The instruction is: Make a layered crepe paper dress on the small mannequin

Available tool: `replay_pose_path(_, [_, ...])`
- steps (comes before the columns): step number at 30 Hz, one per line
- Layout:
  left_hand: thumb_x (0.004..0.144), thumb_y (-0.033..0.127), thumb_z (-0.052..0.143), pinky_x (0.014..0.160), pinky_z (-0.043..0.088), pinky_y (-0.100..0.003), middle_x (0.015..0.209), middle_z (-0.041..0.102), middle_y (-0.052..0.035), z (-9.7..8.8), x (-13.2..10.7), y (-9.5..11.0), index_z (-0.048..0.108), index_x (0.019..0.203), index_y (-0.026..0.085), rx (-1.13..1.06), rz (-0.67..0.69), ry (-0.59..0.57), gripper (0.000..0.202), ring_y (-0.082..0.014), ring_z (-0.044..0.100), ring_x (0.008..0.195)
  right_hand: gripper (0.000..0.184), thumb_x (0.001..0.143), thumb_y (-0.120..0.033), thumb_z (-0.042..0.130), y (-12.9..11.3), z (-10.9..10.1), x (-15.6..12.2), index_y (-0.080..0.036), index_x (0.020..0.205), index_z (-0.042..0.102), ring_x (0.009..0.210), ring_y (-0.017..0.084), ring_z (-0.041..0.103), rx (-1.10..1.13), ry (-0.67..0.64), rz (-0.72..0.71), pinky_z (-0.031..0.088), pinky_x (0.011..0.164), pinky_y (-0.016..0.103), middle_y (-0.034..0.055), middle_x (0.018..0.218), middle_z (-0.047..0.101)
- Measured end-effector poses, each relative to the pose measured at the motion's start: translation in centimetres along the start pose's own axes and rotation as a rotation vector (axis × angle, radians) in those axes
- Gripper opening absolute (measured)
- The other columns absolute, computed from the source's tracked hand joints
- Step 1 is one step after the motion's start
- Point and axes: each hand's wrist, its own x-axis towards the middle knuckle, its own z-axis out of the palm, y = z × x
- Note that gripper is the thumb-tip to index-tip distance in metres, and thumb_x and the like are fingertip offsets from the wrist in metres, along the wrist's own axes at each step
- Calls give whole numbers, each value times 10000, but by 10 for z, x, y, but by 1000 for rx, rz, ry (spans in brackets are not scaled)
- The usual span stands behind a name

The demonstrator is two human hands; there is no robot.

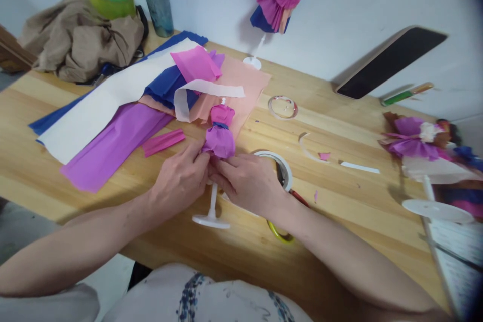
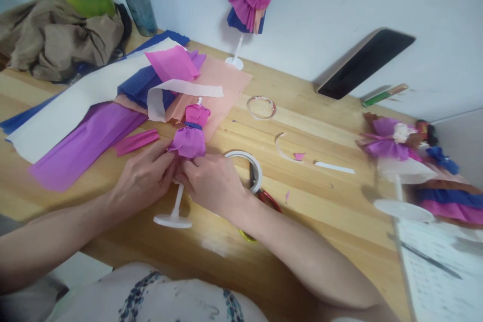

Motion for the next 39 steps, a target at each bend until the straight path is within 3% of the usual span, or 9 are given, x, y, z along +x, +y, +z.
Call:
replay_pose_path(7, [866, 49, 438, 704, 546, -268, 1016, 664, -103, -1, -1, 0, 578, 816, 156, 10, 27, -14, 183, -169, 646, 809, 204, 912, -292, 547, -1, 1, 2, -161, 841, 687, 649, 193, 625, 4, -48, 4, 335, 579, 309, 68, 712, 710])
replay_pose_path(12, [869, 45, 417, 679, 562, -280, 984, 682, -121, -2, 1, 0, 589, 817, 142, -71, -12, -7, 204, -185, 666, 803, 221, 915, -281, 531, -1, 2, 1, -157, 801, 675, 639, 191, 625, 18, -34, 9, 338, 578, 304, 64, 702, 701])
replay_pose_path(15, [880, 66, 419, 682, 567, -288, 963, 686, -126, -2, 2, 0, 597, 802, 136, -111, -55, 8, 207, -191, 676, 798, 277, 935, -269, 482, 0, 3, -1, -156, 751, 657, 610, 168, 609, 58, 32, -1, 326, 563, 286, 51, 673, 682])
replay_pose_path(21, [923, 122, 419, 675, 552, -281, 960, 681, -113, 0, 1, 0, 603, 794, 144, -112, -66, -5, 225, -188, 671, 801, 232, 928, -200, 462, 3, 10, -1, -166, 854, 680, 565, 151, 581, 58, 225, 85, 320, 561, 274, 32, 653, 684])
replay_pose_path(26, [905, 105, 425, 660, 541, -274, 986, 685, -105, 1, 1, 1, 610, 845, 153, -68, -71, -20, 200, -188, 672, 811, 190, 865, -154, 529, 2, 10, 6, -184, 719, 645, 532, 150, 560, -73, 184, 94, 267, 528, 288, 28, 616, 674])
replay_pose_path(32, [881, 91, 415, 624, 523, -285, 952, 675, -104, 3, 2, 1, 607, 884, 138, -46, -101, -87, 198, -192, 657, 761, 153, 848, -119, 545, -6, 5, 16, -163, 743, 646, 531, 171, 569, -189, 56, 126, 216, 503, 304, 64, 618, 683])
replay_pose_path(39, [882, 96, 405, 559, 468, -288, 878, 643, -96, 2, 0, 3, 603, 837, 137, -40, -125, -139, 207, -189, 622, 682, 175, 867, -177, 552, -5, 11, 20, -174, 722, 649, 538, 150, 557, -140, 106, 162, 221, 505, 286, 50, 638, 695])
